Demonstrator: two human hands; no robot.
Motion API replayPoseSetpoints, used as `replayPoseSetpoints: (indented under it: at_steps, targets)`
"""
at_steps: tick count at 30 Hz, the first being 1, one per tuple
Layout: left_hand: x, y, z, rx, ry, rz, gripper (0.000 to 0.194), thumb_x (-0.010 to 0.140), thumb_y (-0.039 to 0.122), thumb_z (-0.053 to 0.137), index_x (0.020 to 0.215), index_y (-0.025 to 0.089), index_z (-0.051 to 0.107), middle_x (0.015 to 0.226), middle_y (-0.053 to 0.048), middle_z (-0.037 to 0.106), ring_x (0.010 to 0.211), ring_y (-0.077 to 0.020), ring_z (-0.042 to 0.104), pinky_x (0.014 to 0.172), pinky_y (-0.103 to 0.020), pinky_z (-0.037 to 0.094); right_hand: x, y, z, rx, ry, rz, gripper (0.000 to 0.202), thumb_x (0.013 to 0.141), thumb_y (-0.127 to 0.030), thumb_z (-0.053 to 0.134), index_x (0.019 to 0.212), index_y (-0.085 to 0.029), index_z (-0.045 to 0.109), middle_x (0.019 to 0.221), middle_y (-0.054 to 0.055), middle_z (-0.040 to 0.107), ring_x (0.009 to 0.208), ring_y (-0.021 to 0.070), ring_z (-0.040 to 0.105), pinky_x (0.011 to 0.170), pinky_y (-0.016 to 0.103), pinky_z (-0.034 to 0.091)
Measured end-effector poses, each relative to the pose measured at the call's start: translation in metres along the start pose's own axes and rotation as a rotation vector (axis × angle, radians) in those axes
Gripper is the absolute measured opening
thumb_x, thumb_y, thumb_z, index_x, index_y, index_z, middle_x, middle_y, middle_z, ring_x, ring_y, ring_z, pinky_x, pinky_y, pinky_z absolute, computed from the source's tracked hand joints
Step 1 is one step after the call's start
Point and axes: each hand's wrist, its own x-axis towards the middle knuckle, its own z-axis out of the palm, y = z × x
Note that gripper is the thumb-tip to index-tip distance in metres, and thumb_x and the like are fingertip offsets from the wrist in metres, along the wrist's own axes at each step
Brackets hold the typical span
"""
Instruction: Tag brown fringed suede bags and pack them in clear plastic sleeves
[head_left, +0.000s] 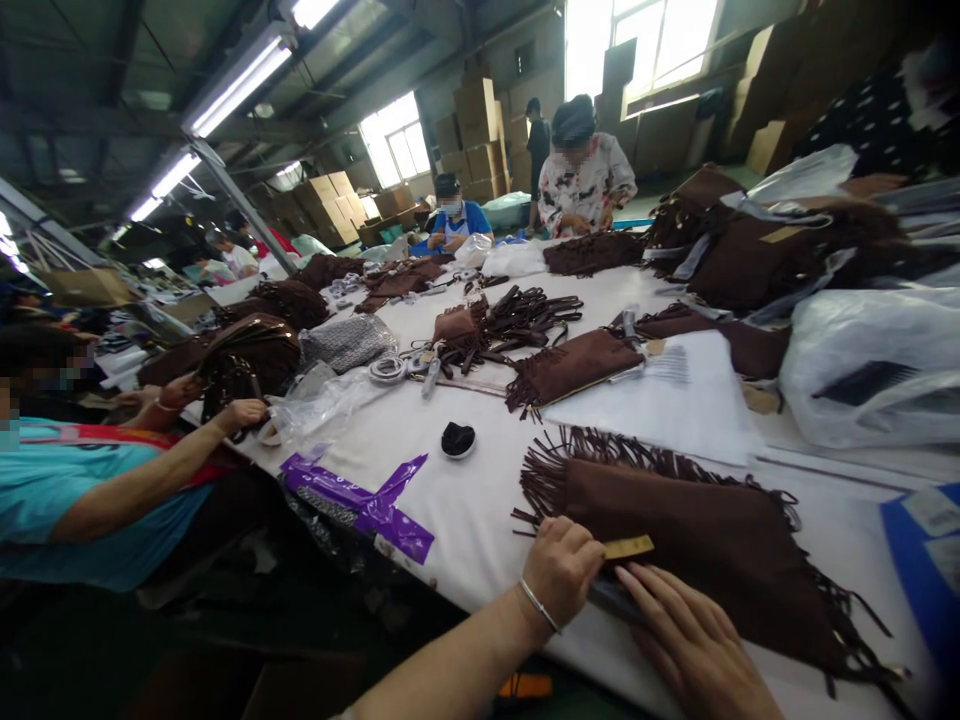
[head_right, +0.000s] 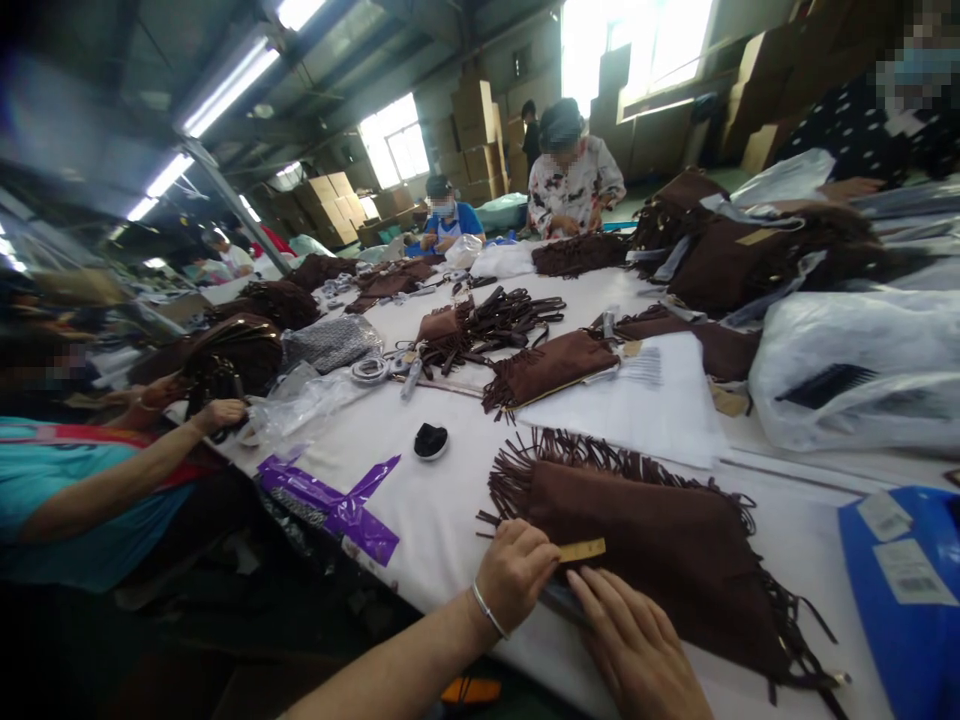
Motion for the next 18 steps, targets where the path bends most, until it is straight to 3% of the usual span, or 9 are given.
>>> replayPoseSetpoints:
  at_steps: [3,6,10,13,15,18]
  targets:
    - [-0.004,-0.001,-0.007,-0.039,0.058,-0.005,0.017,0.092,0.028,0.049,0.103,0.023,0.062,0.101,-0.004,0.063,0.094,-0.0196,0.052,0.089,-0.038,0.037,0.013,-0.002,-0.006,-0.005,-0.025,-0.003,0.064,0.083,-0.03,0.052,0.143,-0.024,0.029,0.143,0.002,0.04,0.132,0.0239,0.033,0.109,0.041,0.021]
    - [-0.018,-0.007,-0.016,-0.175,0.14,-0.132,0.02,0.092,0.03,0.049,0.103,0.02,0.063,0.098,-0.007,0.062,0.095,-0.0216,0.052,0.09,-0.039,0.038,0.026,-0.002,0.0,-0.013,-0.065,-0.021,0.065,0.082,-0.03,0.048,0.143,-0.02,0.028,0.147,0.004,0.034,0.135,0.0262,0.028,0.112,0.046,0.017]
    - [-0.048,-0.013,-0.023,-0.581,0.153,-0.598,0.032,0.091,0.042,0.047,0.084,0.015,0.063,0.081,-0.007,0.064,0.08,-0.0197,0.058,0.076,-0.034,0.046,0.018,0.003,0.014,-0.035,-0.089,-0.023,0.067,0.079,-0.008,0.033,0.144,-0.022,0.026,0.147,0.001,0.032,0.134,0.0207,0.031,0.109,0.043,0.026]
    - [-0.064,-0.011,-0.02,-0.988,0.092,-0.939,0.046,0.082,0.057,0.055,0.082,0.011,0.063,0.082,-0.011,0.067,0.077,-0.0203,0.063,0.074,-0.033,0.05,0.012,0.011,0.019,-0.021,-0.122,0.049,0.068,0.079,-0.007,0.03,0.144,-0.025,0.026,0.147,0.001,0.033,0.128,0.0221,0.039,0.098,0.04,0.041]
    - [-0.067,-0.008,-0.014,-1.196,0.032,-1.076,0.06,0.073,0.066,0.061,0.089,0.008,0.063,0.088,-0.015,0.069,0.079,-0.0229,0.065,0.076,-0.035,0.051,0.015,0.018,0.021,0.019,-0.17,0.08,0.066,0.08,-0.008,0.034,0.143,-0.026,0.027,0.145,0.002,0.037,0.12,0.0228,0.047,0.09,0.038,0.047]
    - [-0.062,-0.005,-0.008,-1.406,-0.052,-1.183,0.077,0.067,0.073,0.061,0.104,0.006,0.06,0.095,-0.019,0.068,0.083,-0.0264,0.067,0.083,-0.042,0.05,0.026,0.03,0.023,0.1,-0.224,0.054,0.064,0.079,-0.006,0.037,0.141,-0.023,0.034,0.137,0.004,0.047,0.111,0.0212,0.052,0.093,0.036,0.047]
